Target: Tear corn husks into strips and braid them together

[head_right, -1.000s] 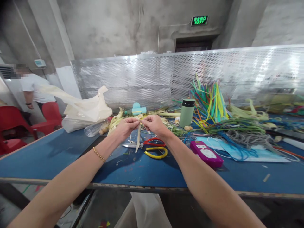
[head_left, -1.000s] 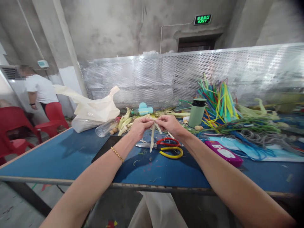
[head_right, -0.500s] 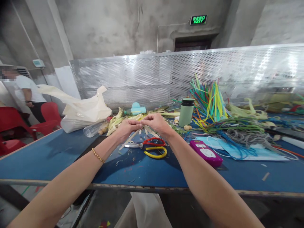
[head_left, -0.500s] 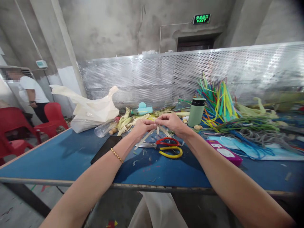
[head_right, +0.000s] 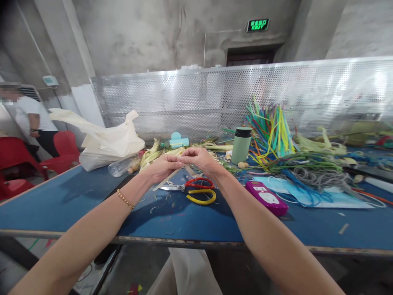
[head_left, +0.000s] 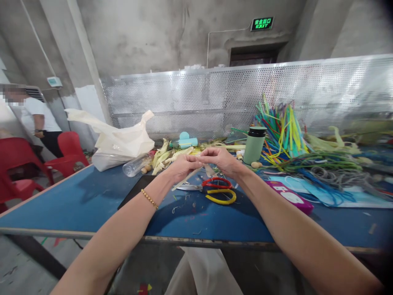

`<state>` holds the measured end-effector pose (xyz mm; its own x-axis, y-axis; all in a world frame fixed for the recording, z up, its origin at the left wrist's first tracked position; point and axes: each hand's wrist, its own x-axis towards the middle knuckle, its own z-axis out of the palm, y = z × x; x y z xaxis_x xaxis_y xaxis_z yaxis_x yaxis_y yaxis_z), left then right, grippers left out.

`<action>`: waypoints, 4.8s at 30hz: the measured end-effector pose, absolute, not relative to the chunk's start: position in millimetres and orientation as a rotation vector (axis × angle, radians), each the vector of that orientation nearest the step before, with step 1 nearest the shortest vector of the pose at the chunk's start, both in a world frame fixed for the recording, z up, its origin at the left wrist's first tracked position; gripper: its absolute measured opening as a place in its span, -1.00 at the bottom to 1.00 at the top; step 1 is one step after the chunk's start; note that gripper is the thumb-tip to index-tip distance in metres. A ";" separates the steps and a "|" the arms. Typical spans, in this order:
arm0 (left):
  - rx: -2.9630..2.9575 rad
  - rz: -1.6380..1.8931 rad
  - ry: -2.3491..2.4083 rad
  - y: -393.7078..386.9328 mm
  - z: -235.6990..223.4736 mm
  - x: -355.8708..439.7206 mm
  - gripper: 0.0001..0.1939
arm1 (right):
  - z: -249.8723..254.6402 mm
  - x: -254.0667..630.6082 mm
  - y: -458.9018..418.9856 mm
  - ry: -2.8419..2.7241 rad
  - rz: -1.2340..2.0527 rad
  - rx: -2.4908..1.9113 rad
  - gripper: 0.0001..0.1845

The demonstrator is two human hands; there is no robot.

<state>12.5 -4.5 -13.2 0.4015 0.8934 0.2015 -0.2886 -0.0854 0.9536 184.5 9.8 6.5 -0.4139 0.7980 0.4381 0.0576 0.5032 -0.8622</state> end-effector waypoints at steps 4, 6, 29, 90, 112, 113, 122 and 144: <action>1.221 1.045 0.629 -5.9 -9.8 11.9 -0.85 | 5.8 181.2 9.7 -1.783 1.012 -0.739 -0.75; 1.229 1.014 0.615 -6.5 -8.0 11.3 -0.85 | 6.8 181.5 9.3 -1.770 1.014 -0.751 -0.76; 1.463 1.016 0.611 -0.8 -9.8 7.1 -0.78 | 22.0 202.2 2.9 -2.244 0.701 -0.901 -0.63; 1.113 1.505 0.510 8.9 -17.5 19.0 -0.75 | 6.2 172.3 -0.7 -1.961 0.521 -1.052 -0.76; 1.162 1.488 0.634 10.3 -16.4 13.9 -0.80 | 15.7 187.0 -2.5 -1.785 1.392 -0.746 -0.82; 1.169 1.474 0.639 10.0 -16.1 13.7 -0.80 | 16.0 186.7 -3.3 -1.781 1.400 -0.747 -0.81; 1.159 1.338 0.486 0.7 -10.0 14.6 -0.80 | 12.3 179.0 -4.4 -1.687 1.156 -0.858 -0.68; 1.112 1.483 0.473 0.7 -6.7 16.7 -0.76 | 17.0 186.4 2.9 -1.578 1.120 -0.905 -0.66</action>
